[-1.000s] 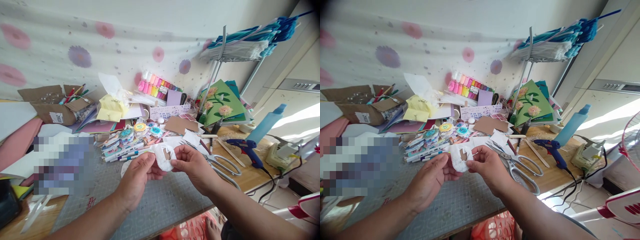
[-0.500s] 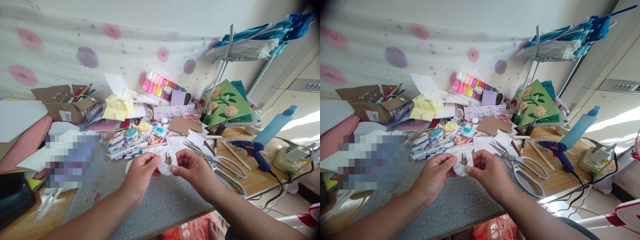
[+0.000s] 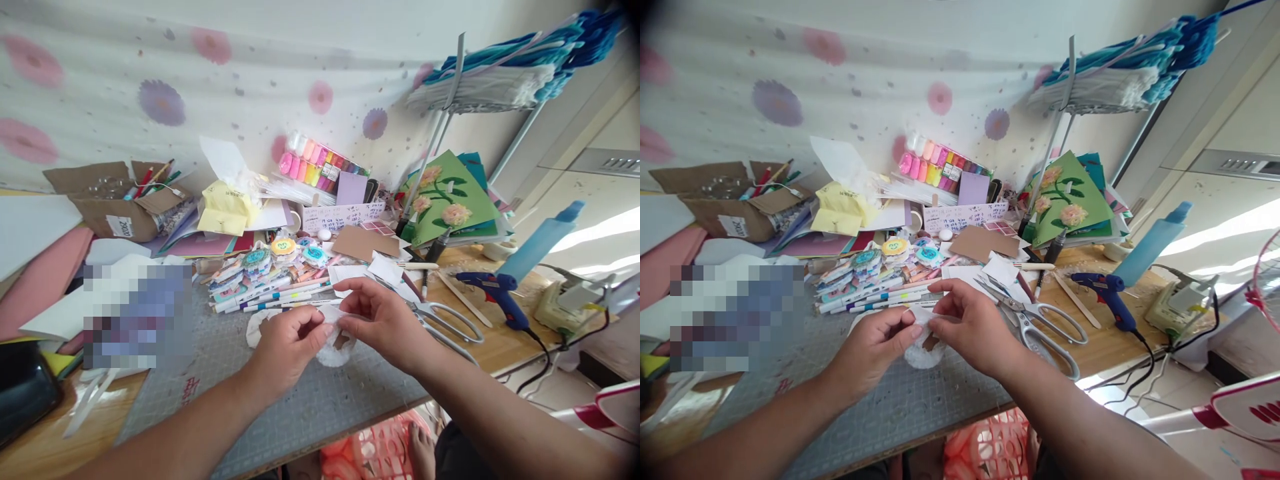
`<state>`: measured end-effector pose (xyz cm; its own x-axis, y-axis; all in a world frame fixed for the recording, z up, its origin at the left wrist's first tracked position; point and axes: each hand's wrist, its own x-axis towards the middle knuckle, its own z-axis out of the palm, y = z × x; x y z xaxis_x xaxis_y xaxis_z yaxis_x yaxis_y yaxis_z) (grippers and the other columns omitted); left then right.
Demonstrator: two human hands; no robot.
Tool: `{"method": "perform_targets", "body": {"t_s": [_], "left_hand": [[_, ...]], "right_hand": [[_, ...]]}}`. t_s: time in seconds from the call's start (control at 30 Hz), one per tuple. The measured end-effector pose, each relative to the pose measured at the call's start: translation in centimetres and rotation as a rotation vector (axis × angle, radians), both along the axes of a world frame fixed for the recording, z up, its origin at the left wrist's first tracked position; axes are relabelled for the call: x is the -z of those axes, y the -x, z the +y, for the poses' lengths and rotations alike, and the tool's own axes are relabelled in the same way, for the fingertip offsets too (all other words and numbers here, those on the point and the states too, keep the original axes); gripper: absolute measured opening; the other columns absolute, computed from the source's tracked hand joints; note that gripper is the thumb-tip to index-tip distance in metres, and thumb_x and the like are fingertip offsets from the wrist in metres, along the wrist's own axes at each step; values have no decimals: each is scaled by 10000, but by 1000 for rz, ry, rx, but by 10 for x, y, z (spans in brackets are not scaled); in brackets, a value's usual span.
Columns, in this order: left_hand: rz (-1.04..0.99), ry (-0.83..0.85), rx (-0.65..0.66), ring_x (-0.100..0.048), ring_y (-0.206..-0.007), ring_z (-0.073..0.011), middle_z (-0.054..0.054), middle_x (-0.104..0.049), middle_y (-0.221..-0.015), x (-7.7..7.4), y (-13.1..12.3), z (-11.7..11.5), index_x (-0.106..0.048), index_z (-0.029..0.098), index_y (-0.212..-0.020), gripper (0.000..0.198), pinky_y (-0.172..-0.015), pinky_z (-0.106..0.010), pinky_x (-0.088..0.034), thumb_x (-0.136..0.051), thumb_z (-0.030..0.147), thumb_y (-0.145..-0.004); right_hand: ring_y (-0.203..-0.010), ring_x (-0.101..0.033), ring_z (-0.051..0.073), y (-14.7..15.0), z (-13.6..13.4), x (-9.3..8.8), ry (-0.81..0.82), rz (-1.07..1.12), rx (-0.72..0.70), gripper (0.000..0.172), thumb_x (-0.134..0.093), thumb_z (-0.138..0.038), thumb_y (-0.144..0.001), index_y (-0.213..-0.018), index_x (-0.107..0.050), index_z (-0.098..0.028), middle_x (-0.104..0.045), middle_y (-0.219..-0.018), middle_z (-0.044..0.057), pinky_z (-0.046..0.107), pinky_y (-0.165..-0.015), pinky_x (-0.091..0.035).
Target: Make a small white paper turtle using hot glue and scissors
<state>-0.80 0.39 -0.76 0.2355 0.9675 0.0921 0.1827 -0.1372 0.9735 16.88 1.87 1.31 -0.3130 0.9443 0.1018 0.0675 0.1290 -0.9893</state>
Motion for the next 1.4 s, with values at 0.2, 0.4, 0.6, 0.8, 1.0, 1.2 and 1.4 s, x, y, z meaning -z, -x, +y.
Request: {"method": "perform_targets", "body": {"t_s": [0.2, 0.4, 0.6, 0.8, 1.0, 1.2, 1.4], "left_hand": [[-348, 152, 67, -480, -627, -141, 20, -483, -640, -8, 3, 4, -510, 197, -667, 302, -633, -269, -422, -505, 421, -871], [-468, 209, 231, -407, -571, -121, 33, -395, -605, -11, 3, -2, -462, 191, -650, 303, -590, -276, -419, -454, 339, -913], [-520, 216, 314, -423, -599, -123, 21, -409, -639, -11, -2, -5, -466, 183, -676, 268, -590, -278, -405, -412, 261, -926], [-455, 186, 390, -450, -611, -124, 20, -430, -652, -15, -12, -16, -474, 173, -696, 227, -629, -298, -407, -456, 266, -903], [-465, 144, 388, -448, -609, -117, 31, -432, -648, -27, -28, -39, -489, 173, -721, 178, -627, -283, -401, -487, 264, -875], [-55, 25, 327, -569, -806, -164, -8, -611, -814, -41, -39, -72, -568, 194, -815, 124, -786, -316, -416, -475, 112, -805], [378, -63, 227, -590, -842, -206, -16, -669, -797, -53, -42, -98, -624, 196, -795, 142, -826, -323, -389, -546, 308, -836]], "right_hand": [[-545, -646, 158, -22, 4, -4, 118, 206, 30, 403, -762, -225, -682, -1011, -533, -192, -633, -652, -37, 291, -553, -517], [-539, -646, 137, -57, -2, -6, 132, 289, 82, 367, -766, -178, -720, -1026, -565, -216, -654, -676, -30, 250, -532, -516], [-551, -633, 119, -78, -11, -7, 110, 343, 201, 357, -795, -164, -688, -983, -598, -201, -642, -677, -24, 219, -538, -501], [-532, -642, 141, -97, -22, -12, 95, 360, 170, 399, -799, -198, -676, -1007, -576, -193, -631, -689, -21, 251, -537, -512], [-556, -637, 125, -114, -35, -22, 60, 415, 199, 409, -821, -188, -635, -981, -603, -198, -653, -713, -13, 229, -535, -522], [-512, -637, 122, -120, -49, -32, 34, 476, 128, 390, -813, -165, -642, -969, -604, -200, -638, -659, -33, 227, -509, -522], [-555, -651, 135, -113, -62, -34, 1, 477, -84, 385, -786, -151, -681, -1006, -590, -208, -619, -715, -39, 282, -547, -561]]}}
